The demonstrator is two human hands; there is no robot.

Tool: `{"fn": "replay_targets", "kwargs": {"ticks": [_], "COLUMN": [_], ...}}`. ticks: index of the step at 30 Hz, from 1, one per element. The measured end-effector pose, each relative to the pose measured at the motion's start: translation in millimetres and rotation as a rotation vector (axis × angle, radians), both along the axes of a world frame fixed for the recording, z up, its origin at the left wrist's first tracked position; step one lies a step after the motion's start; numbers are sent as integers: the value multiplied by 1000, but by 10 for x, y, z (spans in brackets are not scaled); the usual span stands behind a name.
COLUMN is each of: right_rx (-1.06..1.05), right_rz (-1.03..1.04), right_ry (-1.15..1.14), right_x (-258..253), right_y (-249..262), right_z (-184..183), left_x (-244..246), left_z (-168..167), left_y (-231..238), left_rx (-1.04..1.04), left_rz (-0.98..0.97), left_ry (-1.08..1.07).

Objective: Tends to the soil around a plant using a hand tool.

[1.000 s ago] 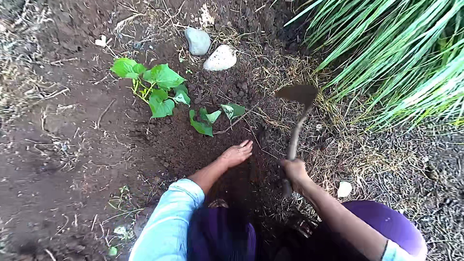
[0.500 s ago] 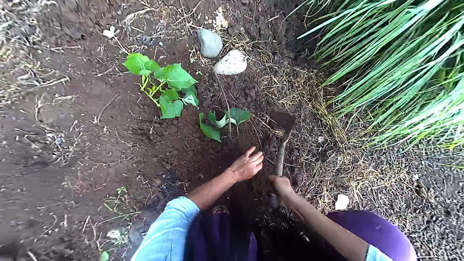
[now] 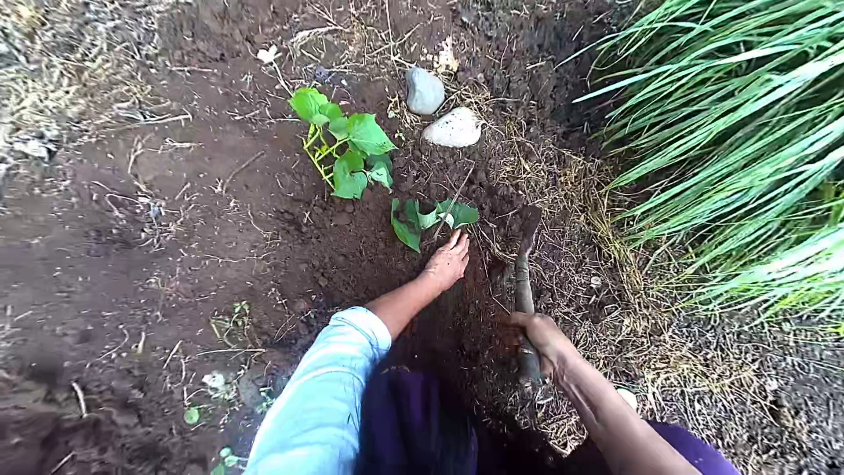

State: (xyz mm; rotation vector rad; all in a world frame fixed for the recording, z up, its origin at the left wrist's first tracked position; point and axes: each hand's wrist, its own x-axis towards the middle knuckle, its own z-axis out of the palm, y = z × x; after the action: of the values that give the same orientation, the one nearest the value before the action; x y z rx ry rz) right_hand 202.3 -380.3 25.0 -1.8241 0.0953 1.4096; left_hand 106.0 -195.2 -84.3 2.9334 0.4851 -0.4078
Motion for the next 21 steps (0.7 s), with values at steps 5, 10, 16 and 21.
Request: {"fn": "replay_targets", "kwargs": {"ticks": [5, 10, 16, 21], "right_rx": [27, 170, -163, -39], "right_rz": [256, 269, 193, 219], "right_ry": [-238, -537, -502, -279], "right_x": [105, 197, 38, 518], "right_y": [-69, 307, 413, 70], "right_z": [263, 438, -685, 178], "left_x": [-2, -342, -467, -370], "left_z": [-62, -306, -188, -217], "left_y": [-170, -475, -306, -325], "left_rx": [56, -256, -218, -181], "left_rz": [46, 138, 164, 121], "left_ry": [-18, -87, -104, -85]}}
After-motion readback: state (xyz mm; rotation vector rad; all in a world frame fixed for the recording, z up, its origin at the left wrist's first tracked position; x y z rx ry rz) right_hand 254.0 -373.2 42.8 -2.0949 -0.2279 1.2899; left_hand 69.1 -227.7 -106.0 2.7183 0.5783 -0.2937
